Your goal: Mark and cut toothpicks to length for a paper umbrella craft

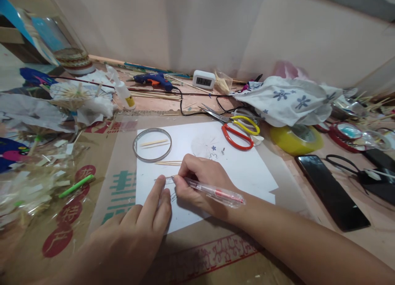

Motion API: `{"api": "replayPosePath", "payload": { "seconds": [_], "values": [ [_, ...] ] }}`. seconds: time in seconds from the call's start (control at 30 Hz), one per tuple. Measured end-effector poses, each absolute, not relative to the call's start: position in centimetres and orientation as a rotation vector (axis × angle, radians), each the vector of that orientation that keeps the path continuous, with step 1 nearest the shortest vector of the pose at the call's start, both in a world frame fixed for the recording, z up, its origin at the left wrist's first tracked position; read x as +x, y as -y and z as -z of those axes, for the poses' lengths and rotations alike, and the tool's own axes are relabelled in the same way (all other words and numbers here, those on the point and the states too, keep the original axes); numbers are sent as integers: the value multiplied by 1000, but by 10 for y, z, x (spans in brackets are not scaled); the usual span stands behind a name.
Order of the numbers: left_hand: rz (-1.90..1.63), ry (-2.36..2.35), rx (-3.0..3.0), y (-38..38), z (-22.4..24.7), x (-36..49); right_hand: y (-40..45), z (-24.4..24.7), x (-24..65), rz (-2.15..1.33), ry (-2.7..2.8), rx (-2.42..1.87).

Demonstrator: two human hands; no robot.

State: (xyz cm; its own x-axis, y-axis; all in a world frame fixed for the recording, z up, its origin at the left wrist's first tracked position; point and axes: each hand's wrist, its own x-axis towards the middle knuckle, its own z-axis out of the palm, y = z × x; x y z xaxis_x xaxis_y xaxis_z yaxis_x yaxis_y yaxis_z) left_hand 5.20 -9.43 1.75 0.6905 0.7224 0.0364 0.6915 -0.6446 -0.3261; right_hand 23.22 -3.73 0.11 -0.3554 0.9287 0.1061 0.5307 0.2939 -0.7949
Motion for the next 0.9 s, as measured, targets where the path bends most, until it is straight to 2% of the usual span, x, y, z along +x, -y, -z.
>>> {"api": "replayPosePath", "payload": {
  "seconds": [0.9],
  "values": [
    [-78, 1063, -2560, 95, -11, 50, 39, 5, 234, -951, 1945, -1258]
  ]
}}
